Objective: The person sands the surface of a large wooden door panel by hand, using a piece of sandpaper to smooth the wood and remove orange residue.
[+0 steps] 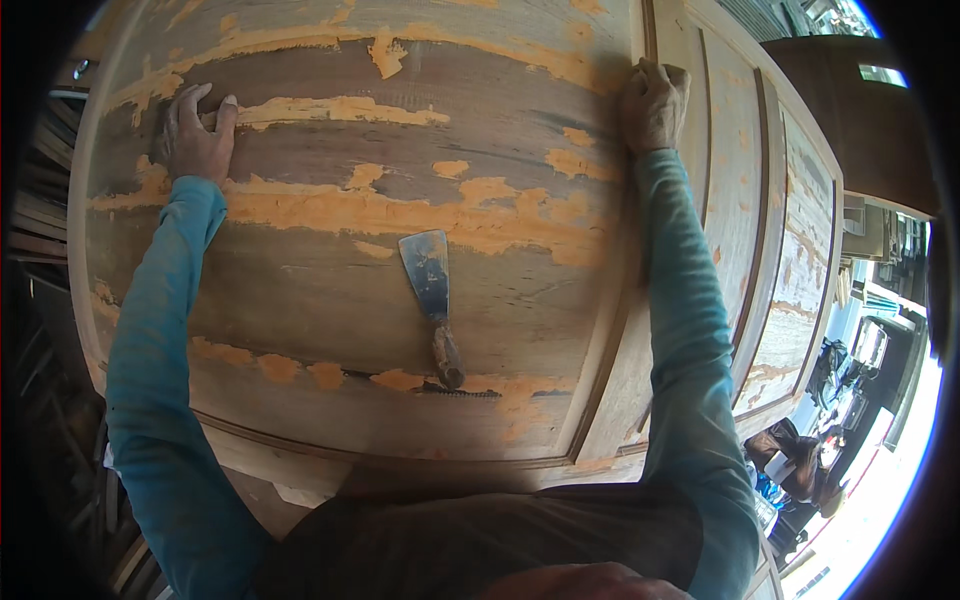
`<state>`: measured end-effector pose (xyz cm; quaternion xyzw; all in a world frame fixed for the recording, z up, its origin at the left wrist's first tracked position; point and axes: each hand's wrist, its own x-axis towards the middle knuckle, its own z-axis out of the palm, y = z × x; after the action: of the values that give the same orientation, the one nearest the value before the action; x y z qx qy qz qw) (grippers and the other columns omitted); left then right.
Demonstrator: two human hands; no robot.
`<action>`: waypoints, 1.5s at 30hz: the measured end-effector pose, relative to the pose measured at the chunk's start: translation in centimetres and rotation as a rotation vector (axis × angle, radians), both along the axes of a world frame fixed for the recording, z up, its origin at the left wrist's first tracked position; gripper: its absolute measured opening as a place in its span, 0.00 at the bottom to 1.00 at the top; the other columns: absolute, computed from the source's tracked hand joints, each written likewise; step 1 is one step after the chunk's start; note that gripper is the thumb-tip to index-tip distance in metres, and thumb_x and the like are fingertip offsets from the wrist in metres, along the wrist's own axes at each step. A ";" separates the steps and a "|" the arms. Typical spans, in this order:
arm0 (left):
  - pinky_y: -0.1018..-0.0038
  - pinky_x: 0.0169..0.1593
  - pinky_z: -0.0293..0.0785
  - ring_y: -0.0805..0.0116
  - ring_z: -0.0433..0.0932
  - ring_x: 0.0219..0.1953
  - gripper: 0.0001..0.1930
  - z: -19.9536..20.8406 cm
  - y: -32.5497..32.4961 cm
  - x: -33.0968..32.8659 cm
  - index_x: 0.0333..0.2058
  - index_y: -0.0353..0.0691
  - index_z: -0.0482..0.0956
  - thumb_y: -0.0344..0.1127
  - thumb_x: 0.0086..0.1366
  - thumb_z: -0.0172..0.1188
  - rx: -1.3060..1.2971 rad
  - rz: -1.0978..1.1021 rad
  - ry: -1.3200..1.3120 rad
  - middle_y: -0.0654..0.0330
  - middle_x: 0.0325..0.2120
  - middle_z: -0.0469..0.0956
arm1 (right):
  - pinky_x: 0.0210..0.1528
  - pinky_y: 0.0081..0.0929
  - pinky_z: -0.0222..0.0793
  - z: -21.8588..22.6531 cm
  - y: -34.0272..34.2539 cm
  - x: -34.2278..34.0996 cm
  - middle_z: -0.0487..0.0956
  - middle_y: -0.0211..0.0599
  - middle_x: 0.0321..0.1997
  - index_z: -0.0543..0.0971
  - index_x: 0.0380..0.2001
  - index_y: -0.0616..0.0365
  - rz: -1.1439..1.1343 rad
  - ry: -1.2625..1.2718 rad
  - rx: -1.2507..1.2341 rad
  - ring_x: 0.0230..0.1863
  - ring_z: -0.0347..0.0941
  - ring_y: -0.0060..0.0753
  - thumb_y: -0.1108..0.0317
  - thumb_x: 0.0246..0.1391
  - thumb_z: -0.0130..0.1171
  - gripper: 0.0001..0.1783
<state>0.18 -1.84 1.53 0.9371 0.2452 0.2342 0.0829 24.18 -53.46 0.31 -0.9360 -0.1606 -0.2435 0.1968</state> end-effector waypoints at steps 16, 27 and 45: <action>0.60 0.63 0.66 0.51 0.68 0.62 0.21 0.4 -0.7 0.2 0.53 0.43 0.75 0.46 0.66 0.62 0.110 -0.029 -0.040 0.52 0.57 0.72 | 0.55 0.46 0.68 0.0 1.2 5.7 0.81 0.57 0.40 0.84 0.38 0.58 0.062 -0.099 -0.018 0.48 0.73 0.58 0.62 0.55 0.51 0.16; 0.61 0.64 0.65 0.53 0.69 0.62 0.23 1.8 -1.1 0.5 0.55 0.43 0.75 0.49 0.66 0.61 0.056 -0.011 -0.003 0.54 0.57 0.72 | 0.49 0.49 0.69 1.0 4.0 18.8 0.73 0.54 0.51 0.78 0.40 0.55 -0.144 0.037 -0.252 0.53 0.69 0.59 0.65 0.56 0.58 0.10; 0.50 0.68 0.56 0.56 0.61 0.67 0.24 1.2 -2.3 0.6 0.58 0.51 0.71 0.53 0.67 0.54 0.009 0.116 0.128 0.60 0.63 0.65 | 0.41 0.42 0.74 5.7 -5.0 -35.9 0.74 0.52 0.44 0.80 0.44 0.59 -0.043 0.160 0.090 0.41 0.76 0.55 0.75 0.58 0.57 0.11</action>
<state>0.83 -4.11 2.77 0.9347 0.3029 0.1790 0.0492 -11.77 -58.50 6.04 -0.9459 -0.1133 -0.1793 0.2454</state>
